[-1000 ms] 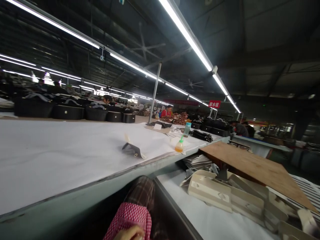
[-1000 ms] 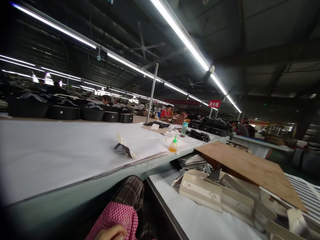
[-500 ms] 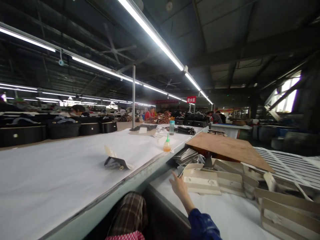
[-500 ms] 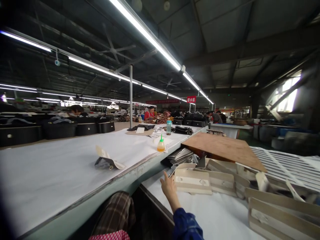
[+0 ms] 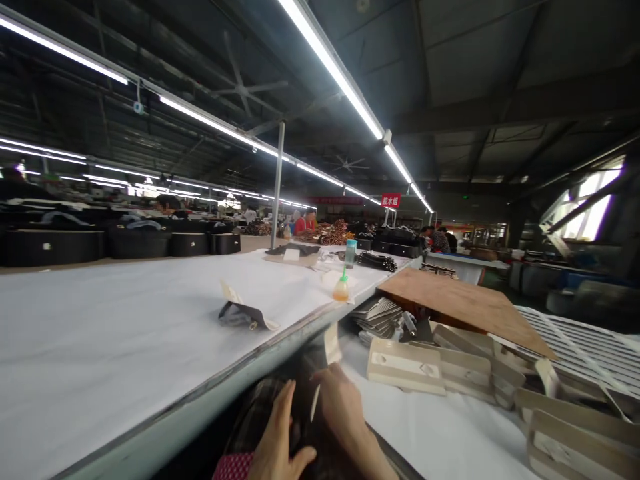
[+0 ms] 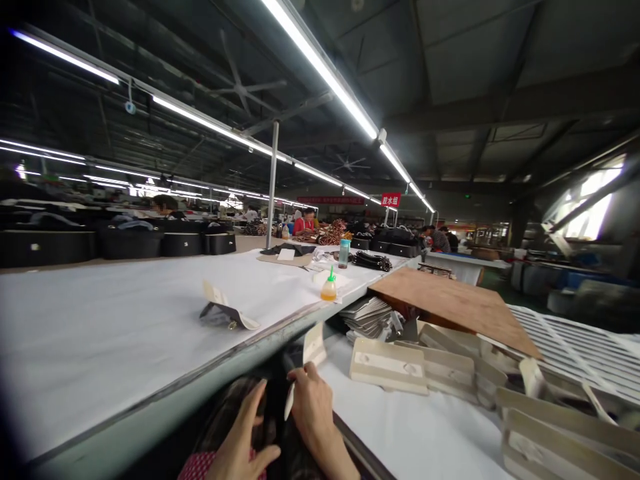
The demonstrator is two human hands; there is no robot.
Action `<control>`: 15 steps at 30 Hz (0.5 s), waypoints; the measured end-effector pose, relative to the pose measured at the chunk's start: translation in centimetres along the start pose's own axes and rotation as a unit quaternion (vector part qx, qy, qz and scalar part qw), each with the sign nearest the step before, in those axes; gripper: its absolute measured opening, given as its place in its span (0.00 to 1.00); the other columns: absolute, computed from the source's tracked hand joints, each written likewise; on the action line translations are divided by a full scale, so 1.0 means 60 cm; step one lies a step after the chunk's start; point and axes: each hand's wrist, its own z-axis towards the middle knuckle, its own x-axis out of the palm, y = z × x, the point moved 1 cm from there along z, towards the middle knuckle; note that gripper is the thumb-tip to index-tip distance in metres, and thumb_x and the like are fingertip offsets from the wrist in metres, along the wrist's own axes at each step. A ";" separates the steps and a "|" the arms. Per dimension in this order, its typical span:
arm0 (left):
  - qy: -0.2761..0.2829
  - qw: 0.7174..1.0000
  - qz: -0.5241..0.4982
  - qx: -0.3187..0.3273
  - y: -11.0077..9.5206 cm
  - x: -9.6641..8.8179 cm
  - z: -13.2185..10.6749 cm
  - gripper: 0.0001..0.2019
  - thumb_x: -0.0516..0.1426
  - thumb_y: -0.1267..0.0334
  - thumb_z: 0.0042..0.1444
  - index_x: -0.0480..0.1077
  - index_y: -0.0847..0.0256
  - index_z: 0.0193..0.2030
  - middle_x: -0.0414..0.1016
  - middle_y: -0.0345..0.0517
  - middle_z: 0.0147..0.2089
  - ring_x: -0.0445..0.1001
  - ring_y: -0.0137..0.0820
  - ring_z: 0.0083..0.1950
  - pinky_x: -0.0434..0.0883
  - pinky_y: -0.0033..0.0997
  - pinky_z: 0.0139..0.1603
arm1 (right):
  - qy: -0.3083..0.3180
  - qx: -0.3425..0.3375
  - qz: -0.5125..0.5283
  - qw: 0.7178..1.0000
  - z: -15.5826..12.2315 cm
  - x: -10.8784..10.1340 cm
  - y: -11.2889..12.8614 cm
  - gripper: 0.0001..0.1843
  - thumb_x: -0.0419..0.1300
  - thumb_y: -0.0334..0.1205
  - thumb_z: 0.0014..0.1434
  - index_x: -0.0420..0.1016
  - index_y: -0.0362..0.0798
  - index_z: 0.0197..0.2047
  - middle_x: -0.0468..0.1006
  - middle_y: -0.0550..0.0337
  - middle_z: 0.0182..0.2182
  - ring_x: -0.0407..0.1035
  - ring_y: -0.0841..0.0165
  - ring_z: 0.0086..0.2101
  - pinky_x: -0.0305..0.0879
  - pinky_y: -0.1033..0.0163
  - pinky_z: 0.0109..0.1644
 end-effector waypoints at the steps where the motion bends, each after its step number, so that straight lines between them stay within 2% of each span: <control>1: -0.005 1.000 0.002 0.005 0.000 0.010 0.014 0.43 0.56 0.75 0.44 0.56 0.59 0.72 0.59 0.53 0.75 0.59 0.47 0.74 0.66 0.45 0.69 | 0.003 -0.024 0.008 1.000 -0.018 -0.006 0.018 0.05 0.61 0.36 0.69 0.77 0.46 0.46 0.80 0.59 0.42 0.76 0.70 0.35 0.75 0.61 0.39; 3: -0.015 1.000 0.004 0.000 -0.003 0.024 0.036 0.38 0.56 0.69 0.51 0.58 0.64 0.71 0.62 0.60 0.73 0.62 0.50 0.73 0.62 0.52 0.71 | 0.006 -0.069 0.021 0.997 -0.045 -0.018 0.045 0.04 0.61 0.32 0.67 0.77 0.46 0.44 0.79 0.60 0.41 0.75 0.71 0.34 0.74 0.62 0.37; 5: -0.018 1.000 -0.002 -0.008 -0.006 0.026 0.050 0.34 0.55 0.63 0.57 0.58 0.67 0.71 0.71 0.64 0.67 0.72 0.50 0.66 0.70 0.51 0.65 | 0.003 -0.110 0.033 0.993 -0.059 -0.028 0.061 0.07 0.61 0.29 0.65 0.78 0.46 0.43 0.79 0.58 0.42 0.75 0.69 0.36 0.74 0.62 0.37; 8: -0.018 1.000 -0.017 -0.013 -0.010 0.014 0.058 0.26 0.52 0.59 0.61 0.68 0.68 0.64 0.83 0.59 0.54 0.82 0.46 0.54 0.79 0.40 0.54 | 0.002 -0.168 0.050 0.985 -0.065 -0.035 0.069 0.18 0.60 0.27 0.61 0.80 0.52 0.51 0.81 0.56 0.42 0.78 0.65 0.39 0.74 0.64 0.38; 10: -0.026 0.999 -0.015 -0.019 -0.009 0.002 0.058 0.22 0.50 0.57 0.63 0.77 0.66 0.54 0.86 0.55 0.47 0.85 0.45 0.49 0.81 0.36 0.47 | 0.005 -0.194 0.058 0.979 -0.068 -0.040 0.069 0.26 0.58 0.30 0.61 0.75 0.57 0.61 0.84 0.57 0.38 0.80 0.65 0.34 0.73 0.66 0.36; 12: -0.048 0.998 -0.004 -0.030 -0.005 -0.010 0.056 0.22 0.49 0.54 0.64 0.80 0.65 0.49 0.87 0.53 0.43 0.86 0.45 0.44 0.81 0.35 0.43 | 0.002 -0.193 0.062 0.979 -0.070 -0.052 0.066 0.29 0.56 0.34 0.64 0.68 0.55 0.68 0.84 0.60 0.30 0.79 0.67 0.27 0.72 0.68 0.32; 15: -0.098 0.994 0.022 -0.049 0.001 -0.025 0.051 0.24 0.47 0.49 0.67 0.80 0.63 0.47 0.87 0.51 0.38 0.86 0.44 0.41 0.81 0.32 0.39 | -0.017 -0.134 0.053 0.989 -0.052 -0.088 0.047 0.24 0.49 0.43 0.72 0.68 0.49 0.68 0.80 0.63 0.21 0.76 0.70 0.21 0.70 0.70 0.29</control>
